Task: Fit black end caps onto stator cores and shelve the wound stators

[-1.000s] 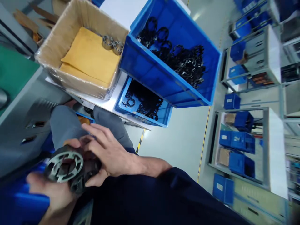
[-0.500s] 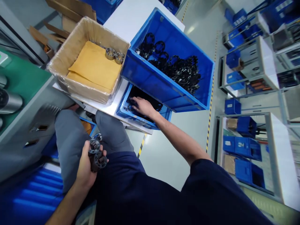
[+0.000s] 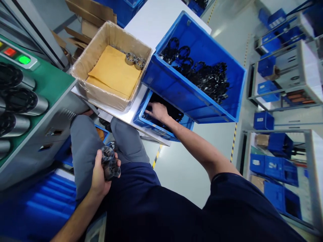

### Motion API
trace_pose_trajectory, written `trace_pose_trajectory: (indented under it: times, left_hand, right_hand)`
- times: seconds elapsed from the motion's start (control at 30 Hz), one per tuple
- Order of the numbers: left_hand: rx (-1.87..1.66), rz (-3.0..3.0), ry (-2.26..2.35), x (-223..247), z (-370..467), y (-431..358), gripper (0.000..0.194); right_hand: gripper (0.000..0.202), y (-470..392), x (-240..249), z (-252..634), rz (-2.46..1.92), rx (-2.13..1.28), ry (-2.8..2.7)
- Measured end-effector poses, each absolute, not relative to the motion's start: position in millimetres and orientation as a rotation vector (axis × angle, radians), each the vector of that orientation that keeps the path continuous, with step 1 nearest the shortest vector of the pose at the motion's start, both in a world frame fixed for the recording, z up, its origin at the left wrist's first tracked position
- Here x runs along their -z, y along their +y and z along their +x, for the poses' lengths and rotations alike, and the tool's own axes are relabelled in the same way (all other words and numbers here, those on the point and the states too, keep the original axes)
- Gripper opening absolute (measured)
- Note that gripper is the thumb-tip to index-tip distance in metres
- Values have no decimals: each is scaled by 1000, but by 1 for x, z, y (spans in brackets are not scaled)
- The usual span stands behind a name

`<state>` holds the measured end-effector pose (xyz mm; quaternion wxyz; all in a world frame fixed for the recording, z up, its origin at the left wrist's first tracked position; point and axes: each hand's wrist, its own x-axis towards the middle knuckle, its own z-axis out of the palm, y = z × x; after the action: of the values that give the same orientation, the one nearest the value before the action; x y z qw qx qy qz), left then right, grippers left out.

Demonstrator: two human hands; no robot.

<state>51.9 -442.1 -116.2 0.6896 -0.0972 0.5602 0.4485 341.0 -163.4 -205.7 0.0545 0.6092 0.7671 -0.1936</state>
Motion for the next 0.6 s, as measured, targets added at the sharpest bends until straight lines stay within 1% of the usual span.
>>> trace_pose_trajectory:
  times: [0.03, 0.13, 0.2, 0.3, 0.37, 0.43, 0.5, 0.6]
  left_hand:
    - [-993, -158, 1241, 117, 51, -443, 55]
    - [-1027, 20, 1233, 120, 47, -449, 76]
    - [-1095, 110, 1236, 121, 43, -452, 80]
    - [-1177, 226, 1215, 123, 36, -454, 75]
    - [-1201, 297, 1186, 125, 33, -453, 67]
    - [-1214, 374, 1136, 125, 32, -451, 59]
    - [-1216, 451, 1084, 124, 31, -449, 56]
    - [-1205, 529, 1060, 118, 31, -446, 57]
  right_hand:
    - [47, -162, 206, 339, 1860, 600, 2332]
    - [44, -165, 200, 341, 1887, 663, 2403]
    - [46, -177, 192, 350, 1928, 721, 2483]
    - [57, -201, 182, 368, 2045, 864, 2573]
    - [65, -218, 178, 378, 2149, 992, 2588]
    - [68, -232, 176, 382, 2279, 1086, 2580]
    - [65, -243, 175, 381, 2415, 1100, 2573]
    - [56, -252, 172, 375, 2604, 965, 2611]
